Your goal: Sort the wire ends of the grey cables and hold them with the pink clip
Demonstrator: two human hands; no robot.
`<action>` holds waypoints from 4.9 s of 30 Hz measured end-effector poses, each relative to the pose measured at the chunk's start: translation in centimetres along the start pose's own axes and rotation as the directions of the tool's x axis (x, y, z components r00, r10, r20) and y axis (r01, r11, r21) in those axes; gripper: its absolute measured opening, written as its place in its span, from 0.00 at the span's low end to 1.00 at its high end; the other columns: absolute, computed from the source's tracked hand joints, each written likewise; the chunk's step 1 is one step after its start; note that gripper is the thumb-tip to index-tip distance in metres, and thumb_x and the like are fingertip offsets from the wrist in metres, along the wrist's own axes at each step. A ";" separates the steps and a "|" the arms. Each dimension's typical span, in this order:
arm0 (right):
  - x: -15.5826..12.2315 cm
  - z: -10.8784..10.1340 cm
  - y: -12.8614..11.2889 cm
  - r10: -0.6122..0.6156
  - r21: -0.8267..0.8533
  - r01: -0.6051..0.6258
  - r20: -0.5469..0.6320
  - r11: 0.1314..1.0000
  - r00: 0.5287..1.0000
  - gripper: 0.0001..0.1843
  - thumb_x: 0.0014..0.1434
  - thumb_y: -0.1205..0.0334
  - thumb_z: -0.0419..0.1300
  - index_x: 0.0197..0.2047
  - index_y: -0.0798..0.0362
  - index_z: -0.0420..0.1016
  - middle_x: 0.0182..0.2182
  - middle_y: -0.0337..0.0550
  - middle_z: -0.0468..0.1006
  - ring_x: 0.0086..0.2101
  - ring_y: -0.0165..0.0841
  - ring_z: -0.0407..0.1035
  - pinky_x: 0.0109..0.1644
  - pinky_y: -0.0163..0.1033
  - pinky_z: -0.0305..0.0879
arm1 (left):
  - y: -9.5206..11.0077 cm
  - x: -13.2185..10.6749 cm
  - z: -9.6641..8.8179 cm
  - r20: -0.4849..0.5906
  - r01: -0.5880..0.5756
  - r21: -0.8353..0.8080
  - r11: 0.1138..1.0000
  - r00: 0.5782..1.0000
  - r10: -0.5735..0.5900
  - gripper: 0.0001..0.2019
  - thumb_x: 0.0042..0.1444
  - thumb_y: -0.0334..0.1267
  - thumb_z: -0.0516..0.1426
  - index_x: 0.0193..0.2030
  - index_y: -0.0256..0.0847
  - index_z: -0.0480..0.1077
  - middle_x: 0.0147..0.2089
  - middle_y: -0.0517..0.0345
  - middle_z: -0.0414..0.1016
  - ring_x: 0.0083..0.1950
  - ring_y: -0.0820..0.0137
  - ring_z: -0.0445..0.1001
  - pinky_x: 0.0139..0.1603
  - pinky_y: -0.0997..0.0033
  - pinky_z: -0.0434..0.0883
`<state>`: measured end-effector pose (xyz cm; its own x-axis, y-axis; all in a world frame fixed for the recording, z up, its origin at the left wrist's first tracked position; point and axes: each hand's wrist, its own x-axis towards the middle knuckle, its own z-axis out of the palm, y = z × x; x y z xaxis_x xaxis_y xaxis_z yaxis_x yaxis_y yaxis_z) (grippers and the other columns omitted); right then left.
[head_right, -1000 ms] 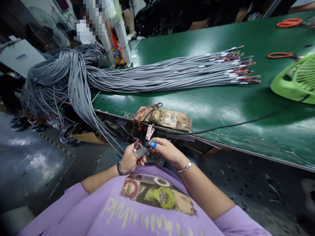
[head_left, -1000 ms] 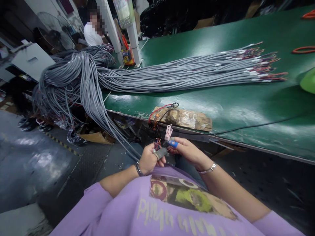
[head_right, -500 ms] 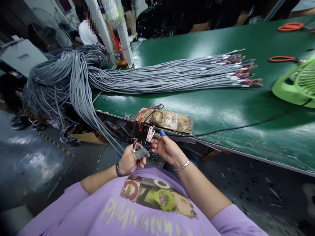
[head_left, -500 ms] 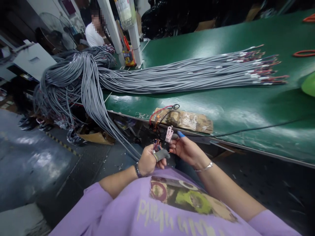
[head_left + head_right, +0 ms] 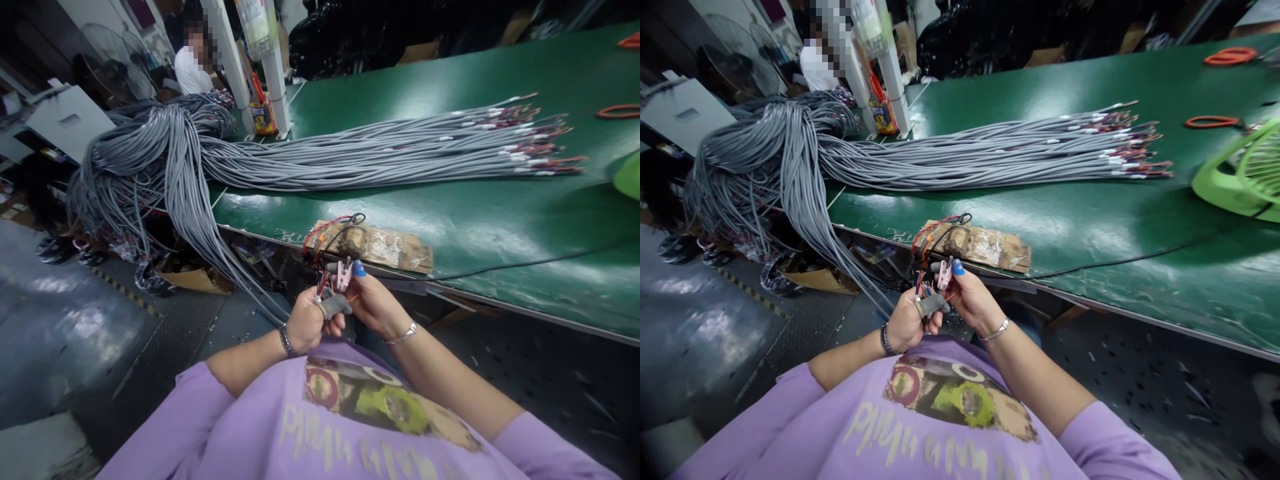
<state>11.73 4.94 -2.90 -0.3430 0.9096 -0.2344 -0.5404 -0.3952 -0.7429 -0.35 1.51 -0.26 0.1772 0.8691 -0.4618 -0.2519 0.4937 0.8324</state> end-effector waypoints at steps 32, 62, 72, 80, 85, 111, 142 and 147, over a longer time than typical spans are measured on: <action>0.2 0.6 0.2 -0.027 0.119 0.051 -0.193 0.992 0.981 0.25 0.36 0.38 0.73 0.25 0.52 0.79 0.21 0.37 0.77 0.23 0.27 0.67 0.26 0.32 0.66 | -0.2 1.3 -3.4 0.367 -0.698 0.716 0.003 0.380 0.849 0.07 0.46 0.40 0.61 0.22 0.42 0.69 0.17 0.63 0.62 0.19 0.74 0.60 0.24 0.73 0.58; 0.0 -1.2 1.9 0.088 0.302 -0.051 -0.112 0.952 0.990 0.22 0.49 0.37 0.66 0.31 0.49 0.76 0.26 0.37 0.78 0.25 0.29 0.68 0.28 0.33 0.67 | -1.3 0.1 -3.0 -0.034 -0.395 0.308 0.865 0.904 0.425 0.17 0.46 0.53 0.62 0.25 0.42 0.65 0.15 0.66 0.64 0.15 0.78 0.59 0.17 0.78 0.59; -0.8 -2.7 3.0 0.143 0.259 -0.107 -0.124 0.960 0.982 0.19 0.44 0.43 0.72 0.29 0.49 0.78 0.24 0.36 0.77 0.24 0.27 0.67 0.27 0.31 0.67 | -2.3 0.8 -3.3 -0.161 -0.143 -0.037 0.989 0.978 0.135 0.28 0.30 0.57 0.69 0.27 0.40 0.63 0.14 0.66 0.66 0.12 0.78 0.60 0.12 0.80 0.56; -1.8 -4.3 2.7 -0.066 -0.063 0.052 -0.252 0.997 0.965 0.20 0.42 0.44 0.73 0.28 0.51 0.79 0.25 0.38 0.77 0.25 0.28 0.66 0.29 0.34 0.66 | -1.9 1.9 -3.3 -0.082 -0.228 -0.033 0.973 0.971 0.225 0.28 0.45 0.63 0.62 0.36 0.35 0.73 0.32 0.48 0.80 0.34 0.66 0.78 0.33 0.71 0.71; -3.4 -5.1 2.1 -0.189 -0.343 0.077 -0.305 0.936 0.934 0.20 0.42 0.44 0.73 0.32 0.49 0.81 0.26 0.40 0.79 0.26 0.30 0.66 0.30 0.36 0.65 | -2.9 1.4 -3.3 0.092 -0.224 0.232 0.946 0.974 0.208 0.23 0.56 0.57 0.55 0.41 0.35 0.73 0.35 0.50 0.79 0.24 0.75 0.72 0.24 0.76 0.64; -4.9 -0.2 0.8 -0.198 -0.530 0.156 -0.024 0.833 0.980 0.15 0.43 0.51 0.73 0.29 0.49 0.75 0.22 0.37 0.74 0.24 0.31 0.64 0.29 0.37 0.64 | -2.9 0.2 -3.7 0.282 -0.309 0.616 0.725 0.945 0.163 0.08 0.51 0.31 0.56 0.39 0.39 0.69 0.28 0.61 0.73 0.23 0.74 0.70 0.23 0.76 0.66; -3.5 -0.6 -0.1 -0.149 -0.446 0.083 -0.114 0.891 0.982 0.25 0.45 0.36 0.67 0.26 0.52 0.74 0.20 0.36 0.72 0.21 0.27 0.58 0.25 0.34 0.56 | -1.4 0.1 -2.6 0.120 -0.004 0.179 0.984 0.993 -0.018 0.25 0.38 0.58 0.66 0.24 0.38 0.65 0.19 0.59 0.73 0.17 0.75 0.70 0.15 0.80 0.59; -3.6 -0.4 0.0 -0.113 -0.478 0.053 -0.098 0.877 0.989 0.22 0.38 0.45 0.74 0.26 0.51 0.73 0.21 0.35 0.72 0.23 0.28 0.61 0.27 0.35 0.59 | -1.4 -0.2 -2.6 0.078 -0.060 0.276 0.959 0.996 0.040 0.20 0.39 0.51 0.67 0.25 0.39 0.66 0.19 0.60 0.73 0.18 0.74 0.71 0.17 0.79 0.62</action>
<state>13.23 1.74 -2.30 -0.2030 0.9566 -0.2091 -0.1247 -0.2371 -0.9634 -2.52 0.72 -2.14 0.2404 0.8832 -0.4027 0.0107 0.4124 0.9109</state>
